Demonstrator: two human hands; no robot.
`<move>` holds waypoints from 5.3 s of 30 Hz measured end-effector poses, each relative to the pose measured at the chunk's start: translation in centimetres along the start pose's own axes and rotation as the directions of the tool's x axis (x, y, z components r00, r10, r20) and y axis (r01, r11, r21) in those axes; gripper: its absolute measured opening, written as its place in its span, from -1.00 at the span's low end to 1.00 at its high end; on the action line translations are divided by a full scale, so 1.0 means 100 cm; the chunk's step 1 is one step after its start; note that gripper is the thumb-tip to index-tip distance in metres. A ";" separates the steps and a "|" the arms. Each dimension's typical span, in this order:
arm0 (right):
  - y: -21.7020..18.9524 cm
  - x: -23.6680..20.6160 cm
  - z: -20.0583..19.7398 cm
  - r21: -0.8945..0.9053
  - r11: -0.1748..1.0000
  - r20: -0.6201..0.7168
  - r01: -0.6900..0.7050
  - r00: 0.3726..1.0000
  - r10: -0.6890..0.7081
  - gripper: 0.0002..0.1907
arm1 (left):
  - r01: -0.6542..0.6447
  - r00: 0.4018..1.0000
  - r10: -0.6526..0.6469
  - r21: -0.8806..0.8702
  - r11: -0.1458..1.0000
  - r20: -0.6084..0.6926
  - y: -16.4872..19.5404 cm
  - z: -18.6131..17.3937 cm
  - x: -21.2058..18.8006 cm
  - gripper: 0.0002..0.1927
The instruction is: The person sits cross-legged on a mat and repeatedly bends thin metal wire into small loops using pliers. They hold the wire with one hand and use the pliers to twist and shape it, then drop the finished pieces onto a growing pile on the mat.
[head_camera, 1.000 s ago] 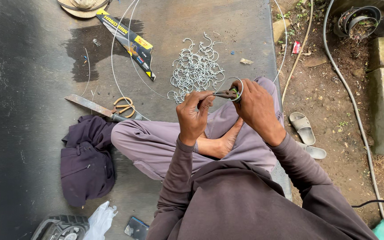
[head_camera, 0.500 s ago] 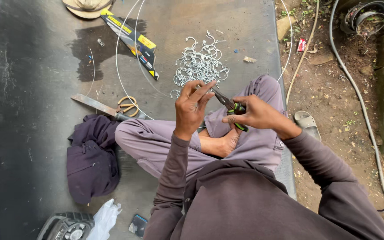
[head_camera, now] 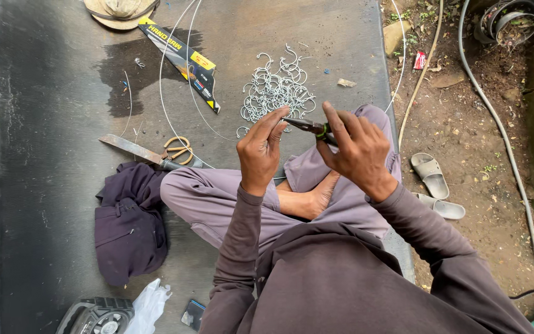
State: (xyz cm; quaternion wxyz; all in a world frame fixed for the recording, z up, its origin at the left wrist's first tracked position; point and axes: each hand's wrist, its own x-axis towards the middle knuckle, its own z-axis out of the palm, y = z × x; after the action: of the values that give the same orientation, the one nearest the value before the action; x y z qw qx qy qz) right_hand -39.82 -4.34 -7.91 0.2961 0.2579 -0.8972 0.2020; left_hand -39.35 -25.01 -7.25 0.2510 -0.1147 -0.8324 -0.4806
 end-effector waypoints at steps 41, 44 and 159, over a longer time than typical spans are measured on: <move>0.001 -0.005 -0.015 0.217 0.969 0.279 -0.118 0.959 0.055 -0.55 | -0.003 0.994 0.034 -0.295 0.956 0.101 -0.018 -0.024 -0.001 -0.73; 0.010 0.001 -0.014 0.073 0.997 0.173 -0.023 0.985 0.010 -0.48 | 0.028 0.992 0.008 -0.273 0.961 0.130 -0.015 -0.025 0.001 -0.73; -0.018 0.014 0.026 0.620 0.658 0.043 0.426 0.820 -0.571 -0.55 | 0.214 0.816 -0.575 -0.896 0.388 -0.054 0.058 0.024 -0.116 -0.27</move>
State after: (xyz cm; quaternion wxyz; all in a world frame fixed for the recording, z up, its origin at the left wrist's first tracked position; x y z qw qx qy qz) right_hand -40.82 -7.62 -8.62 0.1381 0.5955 -0.7117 0.3461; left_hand -27.76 -19.44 -10.07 0.1817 0.0712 -0.4201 -0.8862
